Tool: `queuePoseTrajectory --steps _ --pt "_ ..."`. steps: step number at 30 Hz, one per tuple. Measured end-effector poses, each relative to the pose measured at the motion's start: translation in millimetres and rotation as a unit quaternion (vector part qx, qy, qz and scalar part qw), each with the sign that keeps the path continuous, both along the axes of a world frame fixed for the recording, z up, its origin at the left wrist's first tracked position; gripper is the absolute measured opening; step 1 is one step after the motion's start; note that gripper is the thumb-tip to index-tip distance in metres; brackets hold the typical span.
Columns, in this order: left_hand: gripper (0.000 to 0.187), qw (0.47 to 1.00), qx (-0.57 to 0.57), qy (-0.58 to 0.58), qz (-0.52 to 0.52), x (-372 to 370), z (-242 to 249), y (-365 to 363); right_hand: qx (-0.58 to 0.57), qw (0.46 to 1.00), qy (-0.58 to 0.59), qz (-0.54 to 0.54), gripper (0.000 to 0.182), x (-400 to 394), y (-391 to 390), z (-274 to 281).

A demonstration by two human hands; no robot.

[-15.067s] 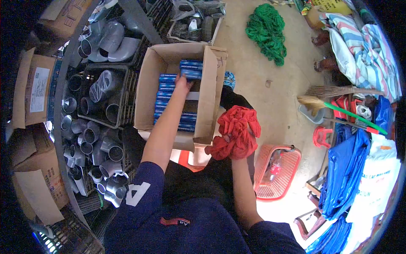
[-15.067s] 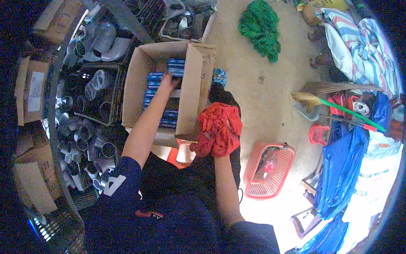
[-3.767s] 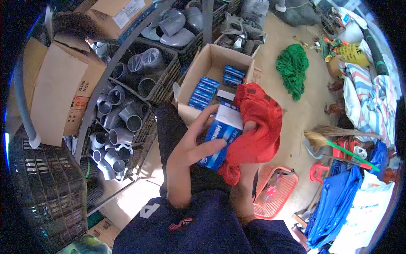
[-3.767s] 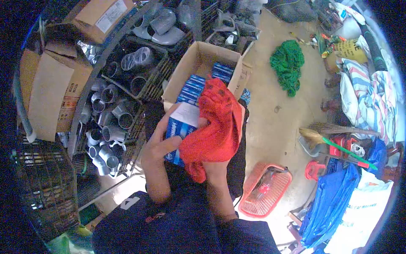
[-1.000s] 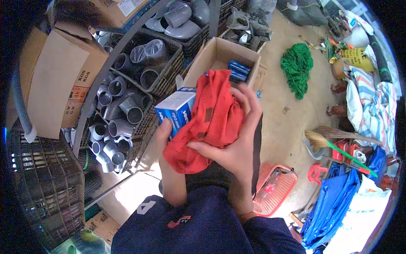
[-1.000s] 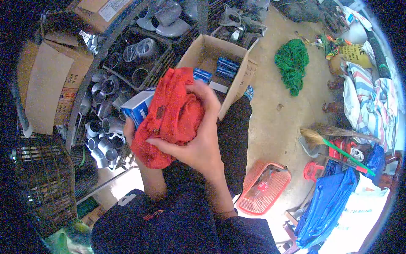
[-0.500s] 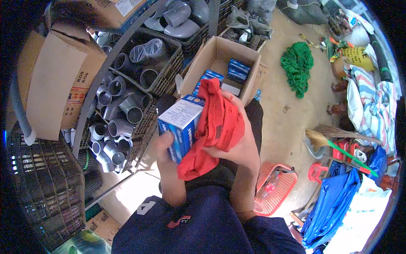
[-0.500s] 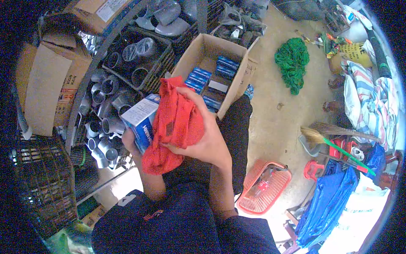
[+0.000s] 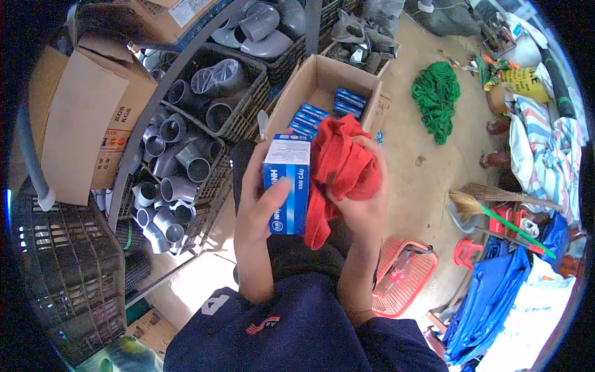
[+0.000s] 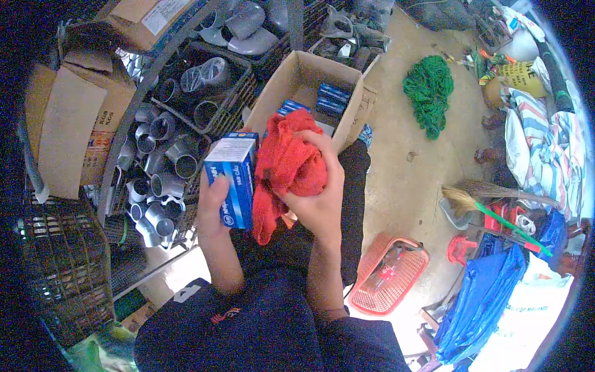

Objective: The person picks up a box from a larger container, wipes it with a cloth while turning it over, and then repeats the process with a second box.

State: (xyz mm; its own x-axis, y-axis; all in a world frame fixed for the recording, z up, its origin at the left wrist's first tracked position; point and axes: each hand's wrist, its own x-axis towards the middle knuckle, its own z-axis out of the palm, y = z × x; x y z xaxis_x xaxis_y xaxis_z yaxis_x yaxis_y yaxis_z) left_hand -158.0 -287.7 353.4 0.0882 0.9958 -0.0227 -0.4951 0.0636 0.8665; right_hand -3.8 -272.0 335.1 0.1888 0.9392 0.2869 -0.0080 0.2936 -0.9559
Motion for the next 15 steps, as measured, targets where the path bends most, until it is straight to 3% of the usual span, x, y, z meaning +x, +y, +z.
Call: queuePoseTrajectory --steps 3,6,8,10,12,14,15 --pt "0.058 0.997 -0.025 0.033 0.072 4 -4 3 0.048 0.977 -0.150 0.144 0.061 12 -1 15" --pt "0.059 0.991 -0.078 -0.060 0.093 7 -6 4 0.046 0.973 -0.165 0.155 0.062 10 -3 17" --pt "0.059 0.994 -0.058 -0.035 0.082 6 -7 3 0.062 0.977 -0.160 0.130 0.062 4 -4 17" --pt "0.057 0.993 0.006 0.111 0.039 8 1 0 0.001 0.999 0.028 0.031 0.060 -4 -5 16" --pt "0.056 0.993 0.021 0.111 0.028 9 -1 1 -0.032 0.998 0.038 0.028 0.062 -1 -5 16" --pt "0.059 0.996 -0.063 -0.019 0.064 10 -9 -1 0.056 0.984 -0.130 0.112 0.066 11 -3 19" --pt "0.062 0.990 -0.100 -0.045 0.090 7 -14 -2 0.054 0.984 -0.131 0.110 0.066 12 -3 18"
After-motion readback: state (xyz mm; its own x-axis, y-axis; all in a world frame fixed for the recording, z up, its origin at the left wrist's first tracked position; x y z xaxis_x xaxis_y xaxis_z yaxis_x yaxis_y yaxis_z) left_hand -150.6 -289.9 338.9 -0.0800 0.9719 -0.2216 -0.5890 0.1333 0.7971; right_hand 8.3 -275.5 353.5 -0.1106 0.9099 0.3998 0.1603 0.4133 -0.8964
